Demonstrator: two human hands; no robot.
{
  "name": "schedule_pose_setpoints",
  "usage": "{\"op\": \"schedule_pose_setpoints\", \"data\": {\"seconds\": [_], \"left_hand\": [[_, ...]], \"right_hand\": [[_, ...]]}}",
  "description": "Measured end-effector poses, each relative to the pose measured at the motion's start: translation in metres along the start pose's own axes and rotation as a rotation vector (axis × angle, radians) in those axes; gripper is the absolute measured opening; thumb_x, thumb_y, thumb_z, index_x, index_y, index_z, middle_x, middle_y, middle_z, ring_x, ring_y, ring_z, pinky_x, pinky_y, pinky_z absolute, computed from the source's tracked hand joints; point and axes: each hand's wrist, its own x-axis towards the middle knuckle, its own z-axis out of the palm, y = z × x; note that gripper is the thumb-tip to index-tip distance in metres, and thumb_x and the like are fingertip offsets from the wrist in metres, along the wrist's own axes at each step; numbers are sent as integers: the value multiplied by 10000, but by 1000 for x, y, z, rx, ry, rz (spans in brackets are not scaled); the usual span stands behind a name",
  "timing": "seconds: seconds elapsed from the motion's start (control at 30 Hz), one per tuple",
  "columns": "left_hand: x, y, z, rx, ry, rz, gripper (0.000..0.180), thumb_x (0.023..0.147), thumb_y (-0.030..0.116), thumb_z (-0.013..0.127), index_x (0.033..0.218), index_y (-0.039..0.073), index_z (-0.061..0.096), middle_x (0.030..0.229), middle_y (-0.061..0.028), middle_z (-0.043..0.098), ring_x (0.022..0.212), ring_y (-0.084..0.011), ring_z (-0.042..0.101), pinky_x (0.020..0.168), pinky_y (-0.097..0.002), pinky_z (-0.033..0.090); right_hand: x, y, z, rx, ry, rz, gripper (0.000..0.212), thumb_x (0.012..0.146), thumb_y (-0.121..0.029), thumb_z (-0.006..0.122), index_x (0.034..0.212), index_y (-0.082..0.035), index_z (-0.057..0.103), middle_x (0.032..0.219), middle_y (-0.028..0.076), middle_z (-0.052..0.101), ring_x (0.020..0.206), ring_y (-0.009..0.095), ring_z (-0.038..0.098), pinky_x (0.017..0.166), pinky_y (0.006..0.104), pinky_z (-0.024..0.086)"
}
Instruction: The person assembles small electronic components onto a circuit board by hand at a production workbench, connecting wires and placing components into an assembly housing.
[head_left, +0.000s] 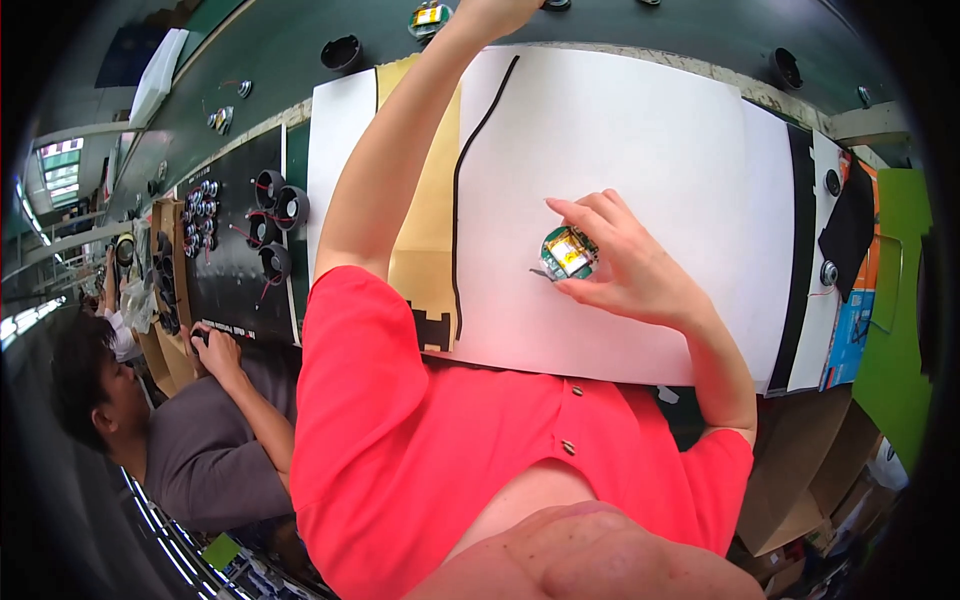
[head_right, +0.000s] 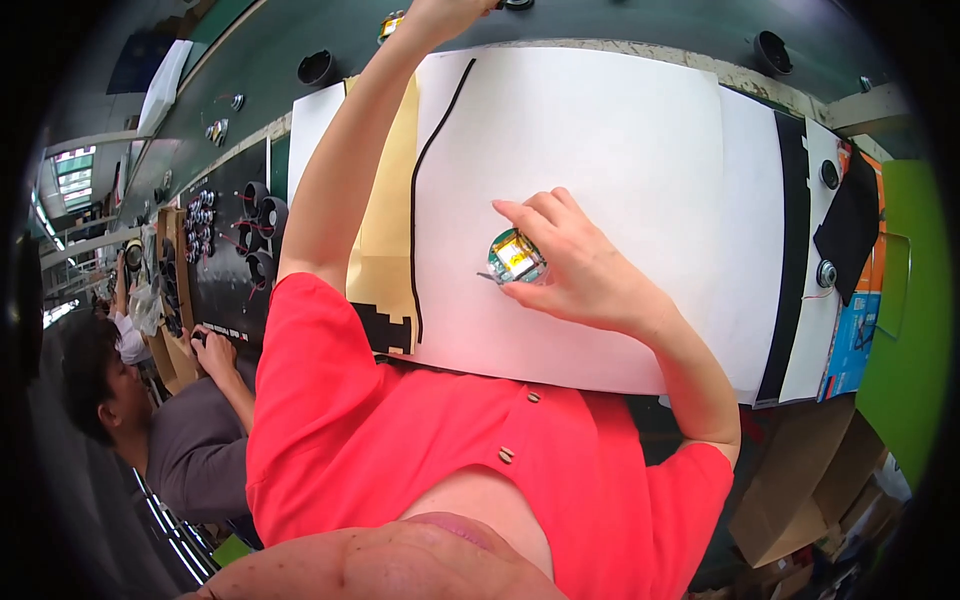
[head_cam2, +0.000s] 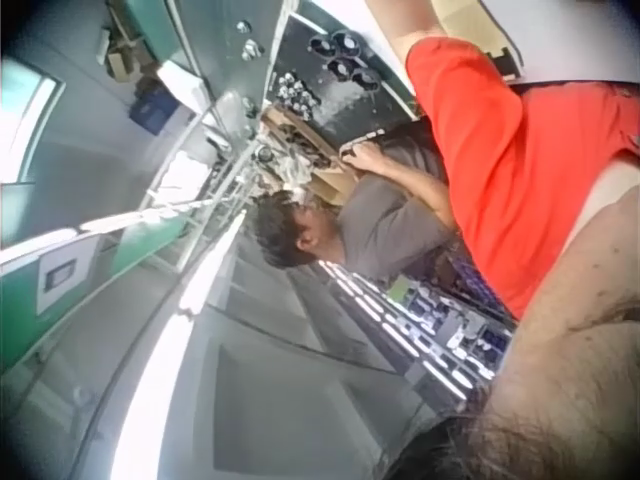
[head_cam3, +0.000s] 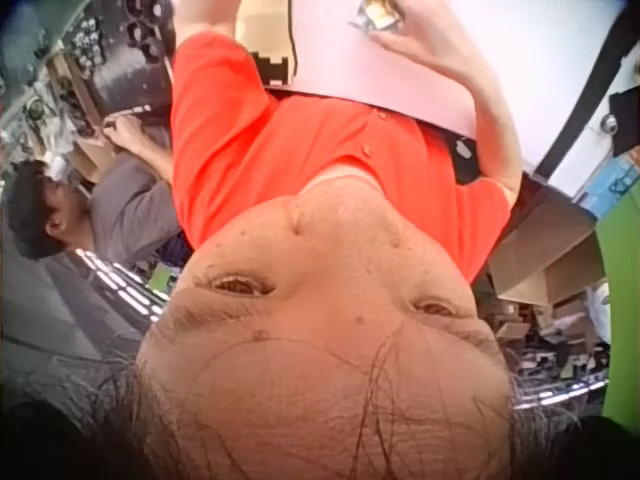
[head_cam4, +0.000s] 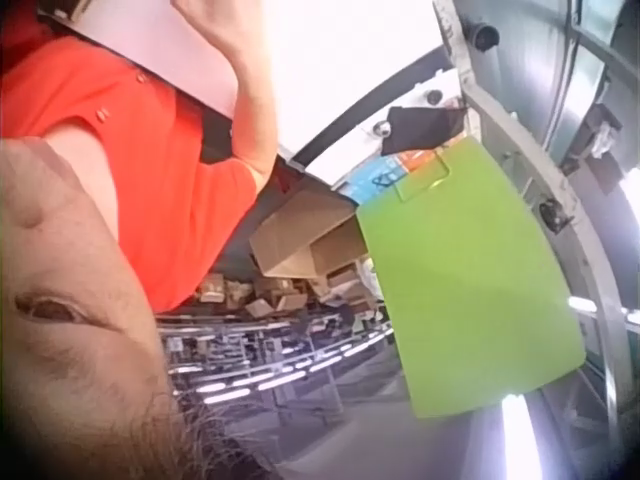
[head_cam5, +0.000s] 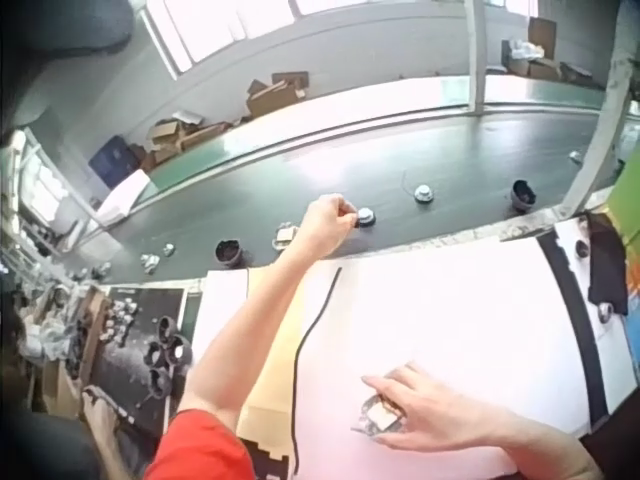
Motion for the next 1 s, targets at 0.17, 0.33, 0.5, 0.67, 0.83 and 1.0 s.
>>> {"op": "schedule_pose_setpoints", "data": {"seconds": [0.17,0.33,0.5,0.67,0.83,1.0], "left_hand": [[31,-7,2,78,28,-48,187,836,137,700,911,-23,762,847,-216,754,799,-275,756,747,-380,584],[40,-10,-1,110,-79,-154,184,830,127,698,913,-22,765,811,-188,758,776,-251,757,746,-362,590],[42,-27,0,27,-86,-180,162,830,106,746,929,-23,744,775,-165,744,723,-238,733,709,-365,585],[30,-20,4,65,98,-146,142,852,71,763,942,-20,702,745,-154,719,657,-236,697,655,-379,566],[20,-28,-12,29,33,-201,223,954,212,680,941,-10,701,739,-147,712,621,-234,673,628,-366,544],[7,-27,-33,-36,-189,-399,272,984,263,673,947,-2,723,722,-79,697,604,-155,651,560,-309,504]], "right_hand": [[-1,3,1,13,11,-60,681,784,-105,768,1395,59,517,1168,172,560,1104,315,504,991,400,478],[-2,6,-2,23,7,-56,681,786,-106,769,1397,54,515,1169,170,561,1094,315,501,990,401,477],[-1,7,-1,17,2,-73,683,787,-105,769,1402,50,514,1167,168,561,1093,315,500,991,400,477],[0,6,-4,118,-10,-16,706,783,-104,766,1423,41,507,1165,173,565,1108,307,516,999,402,479],[14,1,-34,109,11,-1,744,771,-132,771,1442,32,495,1111,185,581,1083,319,542,996,403,479],[94,28,-84,-475,123,-63,891,779,-137,749,1579,-80,361,1143,185,604,1113,327,533,1011,393,465]]}}
